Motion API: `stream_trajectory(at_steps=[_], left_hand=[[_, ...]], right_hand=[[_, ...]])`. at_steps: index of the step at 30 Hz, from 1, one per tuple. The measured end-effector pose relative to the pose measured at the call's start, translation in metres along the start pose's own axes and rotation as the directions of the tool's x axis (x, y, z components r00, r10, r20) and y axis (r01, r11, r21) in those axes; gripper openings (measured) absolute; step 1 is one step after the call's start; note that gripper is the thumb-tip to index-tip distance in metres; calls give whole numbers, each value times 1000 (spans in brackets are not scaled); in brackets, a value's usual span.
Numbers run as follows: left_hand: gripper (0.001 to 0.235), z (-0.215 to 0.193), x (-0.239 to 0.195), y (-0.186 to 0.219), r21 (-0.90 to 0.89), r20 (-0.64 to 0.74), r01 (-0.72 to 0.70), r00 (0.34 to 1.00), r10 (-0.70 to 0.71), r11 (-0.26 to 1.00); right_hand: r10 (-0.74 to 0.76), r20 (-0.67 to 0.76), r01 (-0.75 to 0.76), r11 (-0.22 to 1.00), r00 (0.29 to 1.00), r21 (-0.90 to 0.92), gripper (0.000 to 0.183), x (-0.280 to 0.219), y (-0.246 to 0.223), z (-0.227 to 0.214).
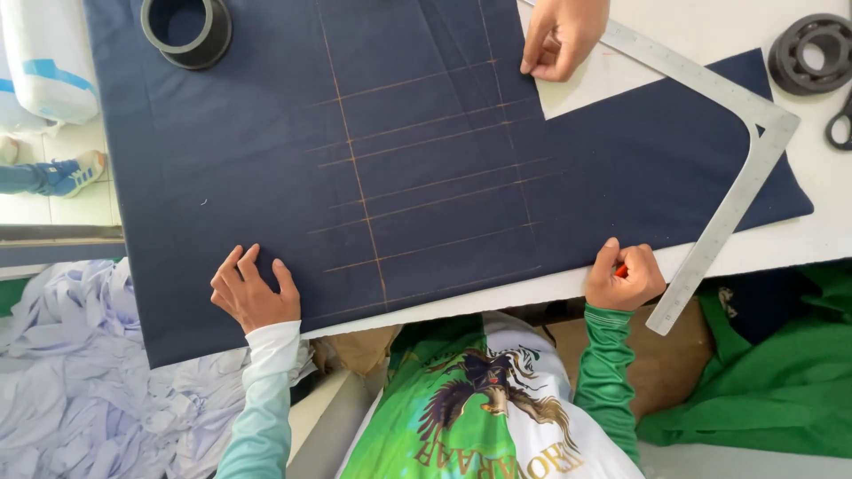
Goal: Marking fabric with a square ruler and chalk, then cutting it with scissors.
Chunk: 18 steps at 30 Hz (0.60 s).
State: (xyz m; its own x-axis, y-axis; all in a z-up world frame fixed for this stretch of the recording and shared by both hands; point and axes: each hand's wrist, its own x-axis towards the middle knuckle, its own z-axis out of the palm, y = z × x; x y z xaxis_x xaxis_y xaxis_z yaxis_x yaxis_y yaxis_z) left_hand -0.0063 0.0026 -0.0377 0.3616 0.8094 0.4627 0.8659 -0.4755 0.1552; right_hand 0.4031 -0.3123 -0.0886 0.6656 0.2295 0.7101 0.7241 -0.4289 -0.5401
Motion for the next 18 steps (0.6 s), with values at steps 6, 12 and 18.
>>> stream_trajectory(at_steps=[6,12,18], left_hand=[[32,1,0,0,-3,-2,-4,1000,4,1000],[32,-1,0,1,-8,4,-5,1000,5,1000],[31,-10,4,11,4,18,10,1000,-10,1000]], right_hand=[[-12,-3,12,1000,1000,7,50,1,-1,1],[19,13,-19,1000,1000,2,46,-2,1,0],[200,158,-215,973,967,81,41,36,-31,-40]])
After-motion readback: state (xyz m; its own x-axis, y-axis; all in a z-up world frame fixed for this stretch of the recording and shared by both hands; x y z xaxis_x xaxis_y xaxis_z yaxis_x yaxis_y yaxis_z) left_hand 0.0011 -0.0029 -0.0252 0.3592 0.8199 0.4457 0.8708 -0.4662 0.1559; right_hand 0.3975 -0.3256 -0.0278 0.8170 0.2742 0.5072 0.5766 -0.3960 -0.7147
